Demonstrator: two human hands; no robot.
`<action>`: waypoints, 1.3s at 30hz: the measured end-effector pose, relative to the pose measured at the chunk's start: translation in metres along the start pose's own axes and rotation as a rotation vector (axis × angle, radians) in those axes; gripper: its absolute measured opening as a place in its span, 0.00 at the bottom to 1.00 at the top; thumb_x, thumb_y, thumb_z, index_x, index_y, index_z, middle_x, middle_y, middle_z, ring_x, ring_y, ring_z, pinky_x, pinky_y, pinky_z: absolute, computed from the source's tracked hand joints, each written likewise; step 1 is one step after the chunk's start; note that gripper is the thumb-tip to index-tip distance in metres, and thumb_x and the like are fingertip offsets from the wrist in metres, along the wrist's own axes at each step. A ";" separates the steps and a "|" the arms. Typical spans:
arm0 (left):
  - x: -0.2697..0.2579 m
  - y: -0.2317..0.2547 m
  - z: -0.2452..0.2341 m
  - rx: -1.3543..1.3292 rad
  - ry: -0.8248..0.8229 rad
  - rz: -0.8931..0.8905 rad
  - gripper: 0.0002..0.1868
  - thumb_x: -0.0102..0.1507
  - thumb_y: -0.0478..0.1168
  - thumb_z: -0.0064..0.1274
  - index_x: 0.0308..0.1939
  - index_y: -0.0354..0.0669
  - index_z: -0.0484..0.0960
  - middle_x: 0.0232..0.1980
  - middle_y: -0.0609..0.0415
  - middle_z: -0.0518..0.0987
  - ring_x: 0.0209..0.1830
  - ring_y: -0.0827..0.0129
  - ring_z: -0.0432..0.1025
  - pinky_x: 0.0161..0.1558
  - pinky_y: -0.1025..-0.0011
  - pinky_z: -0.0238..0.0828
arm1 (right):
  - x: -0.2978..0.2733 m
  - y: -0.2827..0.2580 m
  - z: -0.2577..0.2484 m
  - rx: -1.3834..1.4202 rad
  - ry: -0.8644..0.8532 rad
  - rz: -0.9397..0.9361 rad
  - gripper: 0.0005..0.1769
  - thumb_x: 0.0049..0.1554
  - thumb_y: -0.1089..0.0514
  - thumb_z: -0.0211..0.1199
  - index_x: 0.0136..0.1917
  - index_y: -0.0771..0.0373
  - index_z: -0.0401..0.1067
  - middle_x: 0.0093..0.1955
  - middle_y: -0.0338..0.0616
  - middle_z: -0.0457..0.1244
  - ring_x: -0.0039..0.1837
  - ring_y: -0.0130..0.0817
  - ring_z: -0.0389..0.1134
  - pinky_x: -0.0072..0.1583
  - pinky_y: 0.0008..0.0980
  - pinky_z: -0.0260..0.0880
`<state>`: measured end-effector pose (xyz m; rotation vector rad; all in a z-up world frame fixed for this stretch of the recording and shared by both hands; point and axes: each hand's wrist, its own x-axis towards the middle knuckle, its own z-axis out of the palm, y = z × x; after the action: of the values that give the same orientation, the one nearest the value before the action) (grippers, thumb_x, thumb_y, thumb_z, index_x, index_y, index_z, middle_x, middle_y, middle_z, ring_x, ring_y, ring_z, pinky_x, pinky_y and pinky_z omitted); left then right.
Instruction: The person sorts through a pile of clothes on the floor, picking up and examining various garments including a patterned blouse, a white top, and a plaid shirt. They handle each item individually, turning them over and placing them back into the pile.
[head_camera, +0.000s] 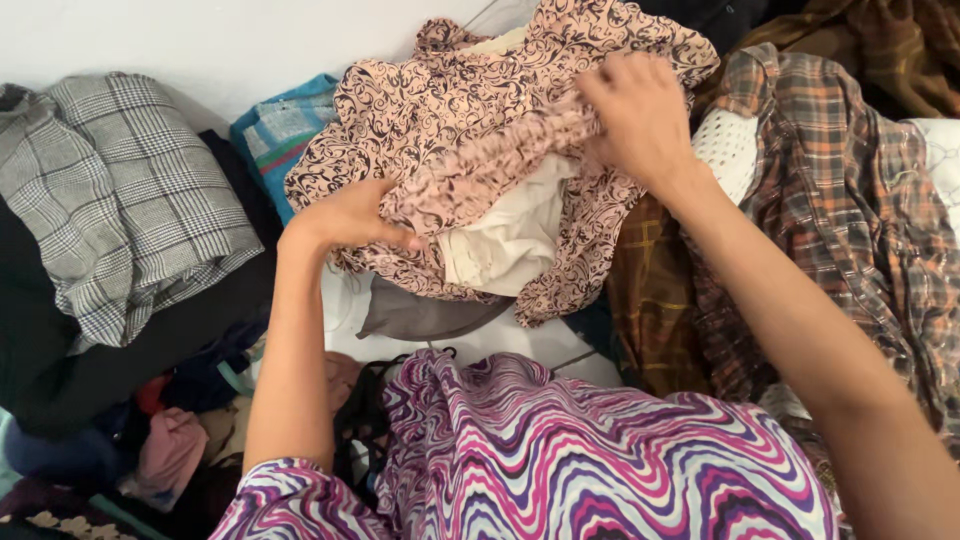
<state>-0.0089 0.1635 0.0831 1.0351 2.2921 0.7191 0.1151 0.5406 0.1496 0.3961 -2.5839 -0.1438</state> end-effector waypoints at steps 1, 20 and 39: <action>0.003 -0.006 0.002 0.021 0.067 -0.047 0.54 0.46 0.57 0.75 0.63 0.24 0.69 0.61 0.26 0.74 0.62 0.44 0.71 0.63 0.59 0.64 | -0.001 0.007 0.007 0.036 0.031 0.083 0.26 0.41 0.58 0.75 0.54 0.57 0.73 0.53 0.44 0.61 0.60 0.46 0.64 0.61 0.43 0.64; 0.036 0.082 0.080 -0.039 1.021 0.153 0.36 0.66 0.37 0.67 0.72 0.37 0.62 0.71 0.37 0.66 0.74 0.44 0.59 0.77 0.54 0.52 | 0.005 -0.011 0.050 0.555 0.262 0.251 0.27 0.58 0.68 0.65 0.67 0.68 0.59 0.65 0.63 0.58 0.64 0.57 0.65 0.62 0.45 0.71; 0.101 0.015 0.040 -0.435 0.751 0.052 0.14 0.72 0.45 0.49 0.48 0.35 0.73 0.41 0.42 0.82 0.39 0.59 0.76 0.44 0.63 0.71 | -0.085 -0.115 0.073 0.396 -0.479 0.213 0.20 0.56 0.48 0.67 0.59 0.55 0.71 0.58 0.47 0.66 0.68 0.45 0.66 0.70 0.55 0.58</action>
<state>-0.0331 0.2612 0.0400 0.6793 2.4992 1.7717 0.1770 0.4595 0.0262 0.2404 -3.1112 0.4023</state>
